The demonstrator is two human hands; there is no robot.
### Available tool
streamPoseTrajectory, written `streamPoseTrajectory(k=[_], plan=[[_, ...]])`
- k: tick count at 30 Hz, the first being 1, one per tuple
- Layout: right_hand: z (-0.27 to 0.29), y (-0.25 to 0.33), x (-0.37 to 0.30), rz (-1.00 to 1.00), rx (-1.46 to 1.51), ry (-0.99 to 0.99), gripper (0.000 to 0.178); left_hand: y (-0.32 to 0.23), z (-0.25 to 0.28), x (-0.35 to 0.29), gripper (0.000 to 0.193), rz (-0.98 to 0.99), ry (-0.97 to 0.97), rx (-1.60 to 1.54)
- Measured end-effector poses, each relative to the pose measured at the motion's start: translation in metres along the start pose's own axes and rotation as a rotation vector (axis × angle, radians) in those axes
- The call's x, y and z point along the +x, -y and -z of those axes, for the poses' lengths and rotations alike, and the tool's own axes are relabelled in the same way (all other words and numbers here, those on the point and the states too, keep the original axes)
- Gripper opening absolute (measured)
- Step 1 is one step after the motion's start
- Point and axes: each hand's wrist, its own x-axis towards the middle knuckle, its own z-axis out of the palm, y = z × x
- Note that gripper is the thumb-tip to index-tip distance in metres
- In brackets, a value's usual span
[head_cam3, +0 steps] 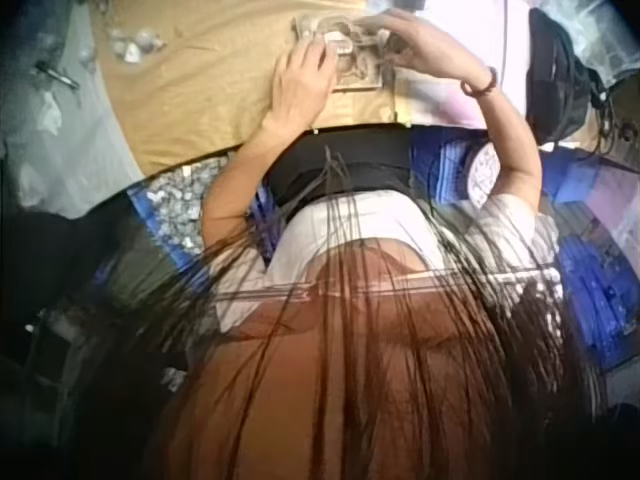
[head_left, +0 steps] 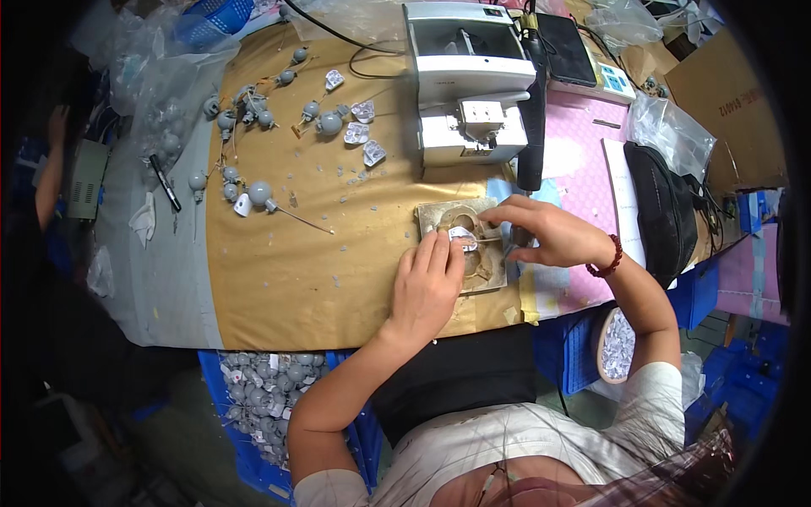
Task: Assembling and processing small toy components at a factory workbench.
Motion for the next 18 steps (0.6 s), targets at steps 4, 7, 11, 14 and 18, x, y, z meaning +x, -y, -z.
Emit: streamPoseTrajectory(k=[4, 7, 11, 14, 18], plan=[[-0.008, -0.015, -0.005, -0.016, 0.235, -0.175, 0.048, 0.005, 0.004, 0.000, 0.049, -0.008, -0.002, -0.042], [-0.029, -0.039, -0.005, 0.079, 0.454, -0.375, 0.039, 0.006, 0.004, 0.001, 0.048, -0.019, 0.005, -0.067], [-0.044, -0.039, 0.008, 0.181, 0.641, -0.515, 0.034, 0.007, 0.006, 0.002, 0.047, -0.019, 0.010, -0.058], [-0.054, -0.038, 0.022, 0.223, 0.839, -0.545, 0.031, 0.008, 0.004, 0.001, 0.047, -0.027, 0.004, -0.046], [-0.059, -0.040, 0.037, 0.345, 0.793, -0.567, 0.026, 0.010, 0.005, 0.001, 0.046, -0.031, 0.004, -0.047]])
